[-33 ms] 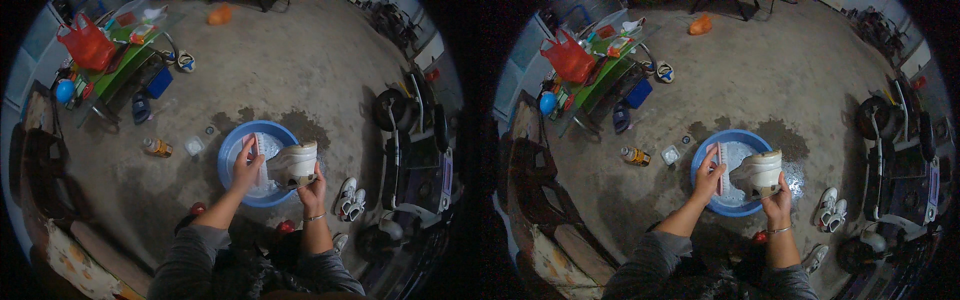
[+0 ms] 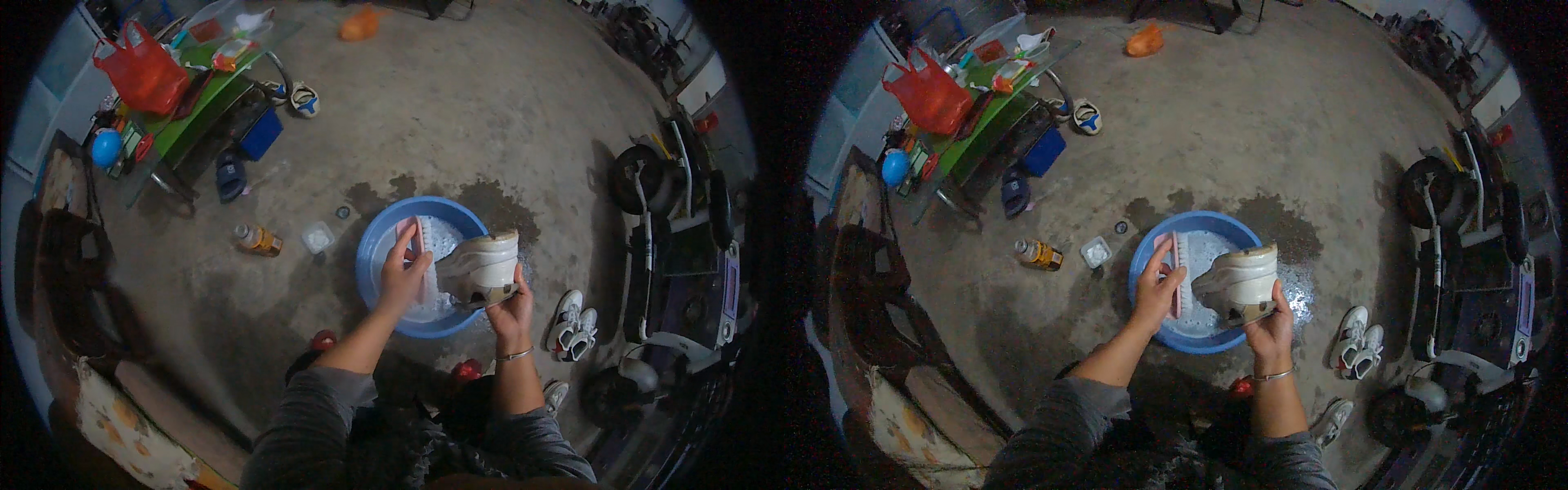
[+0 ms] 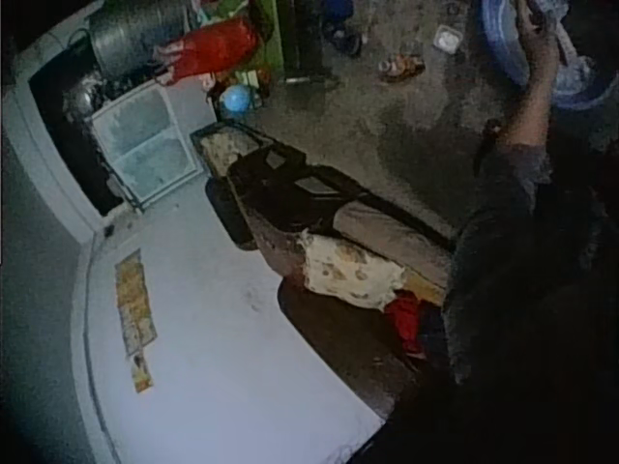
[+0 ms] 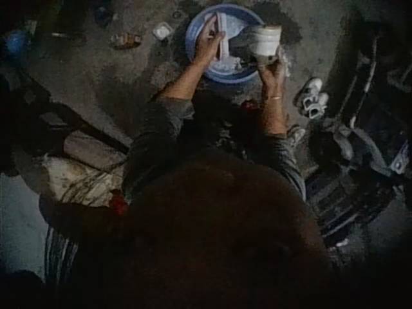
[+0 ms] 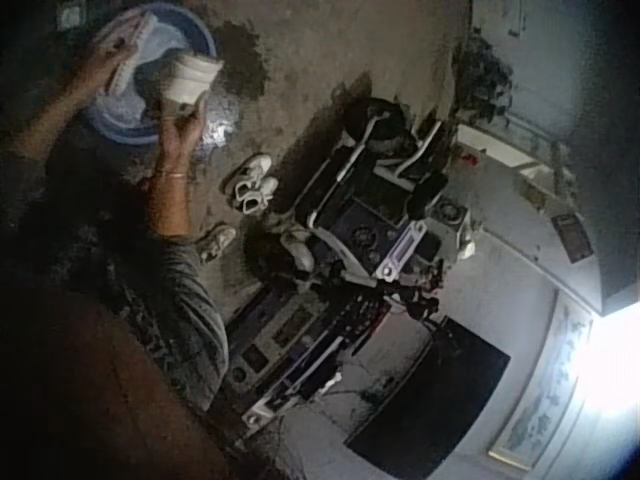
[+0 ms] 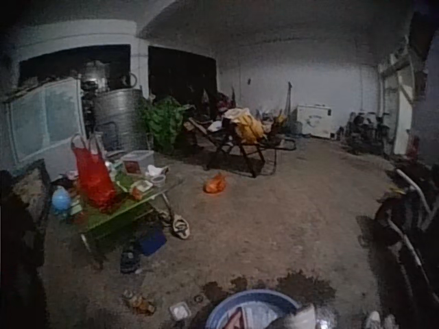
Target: The person scrubs a white sneaker with a pink brush in a blue basin of soapy water, rinses it, and repeats the process. They also remove and wash the shoelaces separately before reinserting them.
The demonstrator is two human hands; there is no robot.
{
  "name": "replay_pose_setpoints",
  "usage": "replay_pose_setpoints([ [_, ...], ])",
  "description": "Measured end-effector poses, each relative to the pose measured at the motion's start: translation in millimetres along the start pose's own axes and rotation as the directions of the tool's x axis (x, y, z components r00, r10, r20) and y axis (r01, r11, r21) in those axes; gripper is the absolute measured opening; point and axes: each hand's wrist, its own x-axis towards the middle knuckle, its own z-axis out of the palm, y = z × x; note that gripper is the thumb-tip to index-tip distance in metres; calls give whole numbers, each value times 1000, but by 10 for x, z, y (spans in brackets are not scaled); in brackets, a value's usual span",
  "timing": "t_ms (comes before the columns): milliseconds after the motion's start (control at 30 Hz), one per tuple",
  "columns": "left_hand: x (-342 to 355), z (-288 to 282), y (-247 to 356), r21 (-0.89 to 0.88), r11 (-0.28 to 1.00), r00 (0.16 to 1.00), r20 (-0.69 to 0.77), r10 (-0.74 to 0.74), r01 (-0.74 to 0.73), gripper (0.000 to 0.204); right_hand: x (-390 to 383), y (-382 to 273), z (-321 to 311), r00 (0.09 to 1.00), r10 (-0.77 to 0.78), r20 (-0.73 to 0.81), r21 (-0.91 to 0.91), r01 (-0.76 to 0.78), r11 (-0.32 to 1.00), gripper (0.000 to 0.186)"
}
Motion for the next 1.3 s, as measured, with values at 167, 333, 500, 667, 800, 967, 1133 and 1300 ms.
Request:
replay_pose_setpoints([
  [167, 5, 79, 35, 17, 1000, 999, 44, 18, -19, 52, -57, -49, 26, 990, -42, -131, -144, 23, 989, 37],
  [333, -68, 97, 166, -175, 972, 988, 15, -155, 156, 48, -38, -19, 17, 992, 0, -126, -175, -22, 984, 28],
  [500, -133, 88, 184, -174, 958, 967, 154, -202, 228, 45, -63, 94, 8, 990, -128, -59, -154, 118, 981, 29],
  [667, -119, 55, 169, -168, 958, 965, 157, -209, 234, 46, -124, 103, 56, 996, -85, 31, -335, 91, 938, 42],
  [800, -162, 90, 251, -88, 975, 951, 252, -177, 204, 46, -209, 94, 271, 988, -145, 48, -323, 153, 934, 47],
  [967, -300, 96, 165, 69, 988, 960, 238, -148, 136, 46, -350, 64, 350, 990, -28, 140, -493, 94, 865, 58],
  [1133, -457, 176, 272, 205, 978, 968, 233, -94, 45, 44, -307, 155, 208, 984, -67, 165, -930, 178, 322, 55],
  [1300, -605, 451, 504, 454, 865, 949, 308, 71, -213, 49, -140, 304, 56, 765, -582, 274, -789, 525, 319, 33],
])
